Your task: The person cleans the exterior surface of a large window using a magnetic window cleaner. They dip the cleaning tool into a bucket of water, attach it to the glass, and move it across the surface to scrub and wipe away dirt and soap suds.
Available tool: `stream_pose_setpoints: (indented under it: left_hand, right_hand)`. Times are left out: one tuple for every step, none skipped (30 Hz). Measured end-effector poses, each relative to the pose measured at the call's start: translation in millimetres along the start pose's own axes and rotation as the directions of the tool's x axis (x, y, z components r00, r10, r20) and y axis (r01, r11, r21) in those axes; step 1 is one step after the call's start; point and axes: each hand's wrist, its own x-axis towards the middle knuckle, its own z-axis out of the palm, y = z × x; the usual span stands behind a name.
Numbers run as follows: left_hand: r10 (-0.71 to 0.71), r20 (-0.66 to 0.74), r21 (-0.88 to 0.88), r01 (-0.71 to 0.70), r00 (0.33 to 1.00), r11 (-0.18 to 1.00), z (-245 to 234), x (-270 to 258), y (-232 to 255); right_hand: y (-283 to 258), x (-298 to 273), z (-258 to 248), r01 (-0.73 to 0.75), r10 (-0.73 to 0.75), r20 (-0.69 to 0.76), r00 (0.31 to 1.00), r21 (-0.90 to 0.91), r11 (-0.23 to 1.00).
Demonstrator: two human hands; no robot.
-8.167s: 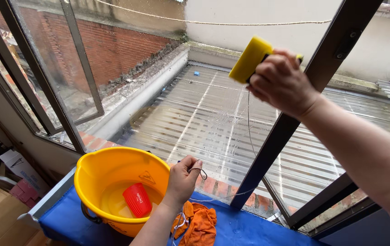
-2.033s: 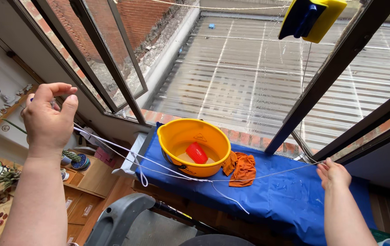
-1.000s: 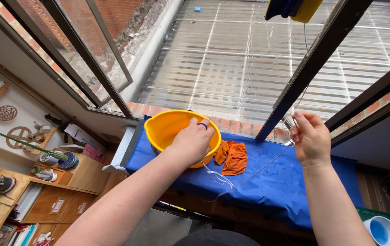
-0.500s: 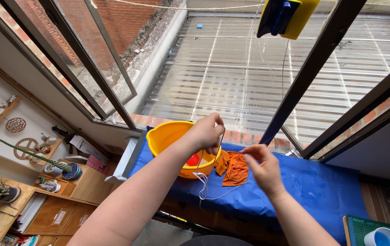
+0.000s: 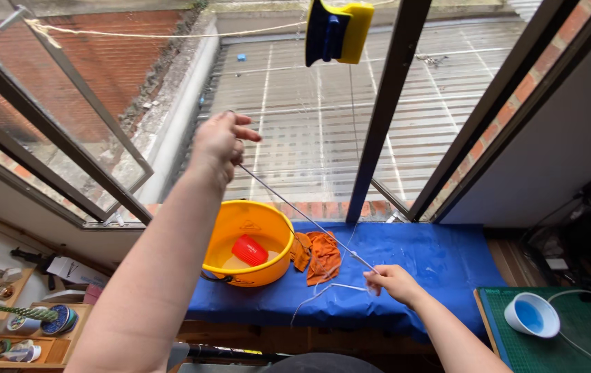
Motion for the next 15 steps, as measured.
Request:
stream_pose_setpoints:
  left_hand:
    - [0.019,-0.019,-0.012,-0.019,1.0,1.0,-4.5,0.3,7.1]
    - [0.048,-0.049,-0.05,-0.051,0.998,0.997,-8.7,2.1,13.4]
    - [0.076,-0.08,-0.088,-0.083,0.994,0.993,-12.7,4.1,17.4]
    - [0.076,-0.092,-0.12,-0.087,0.993,0.989,-16.0,7.3,21.2]
    - [0.076,-0.104,-0.152,-0.092,0.992,0.984,-19.5,10.9,23.8]
    - [0.071,-0.122,-0.183,-0.093,0.99,0.979,-24.4,13.5,24.1]
    - [0.103,-0.128,-0.177,-0.125,0.987,0.976,-27.3,17.5,23.3]
    - [0.133,-0.136,-0.172,-0.156,0.982,0.973,-30.6,21.3,20.8]
    - [0.164,-0.145,-0.167,-0.188,0.976,0.968,-35.8,25.2,18.9]
    - [0.224,-0.195,-0.119,-0.25,0.955,0.961,-44.9,28.4,19.8]
    - [0.285,-0.241,-0.067,-0.309,0.928,0.949,-56.5,31.0,22.4]
    - [0.317,-0.257,-0.093,-0.35,0.913,0.932,-70.8,33.3,27.6]
    - [0.347,-0.274,-0.118,-0.39,0.897,0.913,-83.4,35.2,32.6]
    - [0.359,-0.285,-0.126,-0.406,0.889,0.905,-97.4,34.4,37.0]
    - [0.371,-0.296,-0.134,-0.423,0.88,0.896,-111.4,31.6,41.1]
  right_hand:
    - [30.5,-6.5,-14.2,-0.065,0.06,-0.041,0.997,-0.109,0.992]
    - [55.6,-11.1,-26.7,-0.127,0.111,-0.087,0.99,-0.212,0.969]
    - [78.0,-20.3,-34.8,-0.156,0.13,-0.127,0.983,-0.222,0.963]
    - [93.7,-27.6,-42.7,-0.179,0.142,-0.169,0.975,-0.233,0.956]
    - [103.5,-33.0,-51.5,-0.202,0.152,-0.21,0.966,-0.243,0.949]
    - [109.5,-39.1,-60.4,-0.258,0.219,-0.264,0.939,-0.125,0.958]
    - [112.9,-46.7,-69.0,-0.304,0.288,-0.308,0.907,-0.003,0.953]
    - [114.5,-54.2,-77.0,-0.34,0.36,-0.341,0.869,0.118,0.933]
    - [114.9,-61.9,-83.9,-0.352,0.404,-0.38,0.832,0.202,0.914]
    - [114.2,-69.2,-90.5,-0.355,0.448,-0.412,0.793,0.285,0.89]
    - [113.2,-76.9,-97.0,-0.353,0.494,-0.438,0.751,0.366,0.861]
    - [113.3,-87.1,-103.4,-0.327,0.509,-0.49,0.708,0.41,0.851]
    - [114.6,-98.5,-107.3,-0.299,0.524,-0.537,0.661,0.453,0.84]
    - [115.0,-108.4,-112.0,-0.336,0.596,-0.52,0.612,0.511,0.791]
    - [116.1,-118.2,-115.3,-0.367,0.663,-0.497,0.56,0.568,0.736]
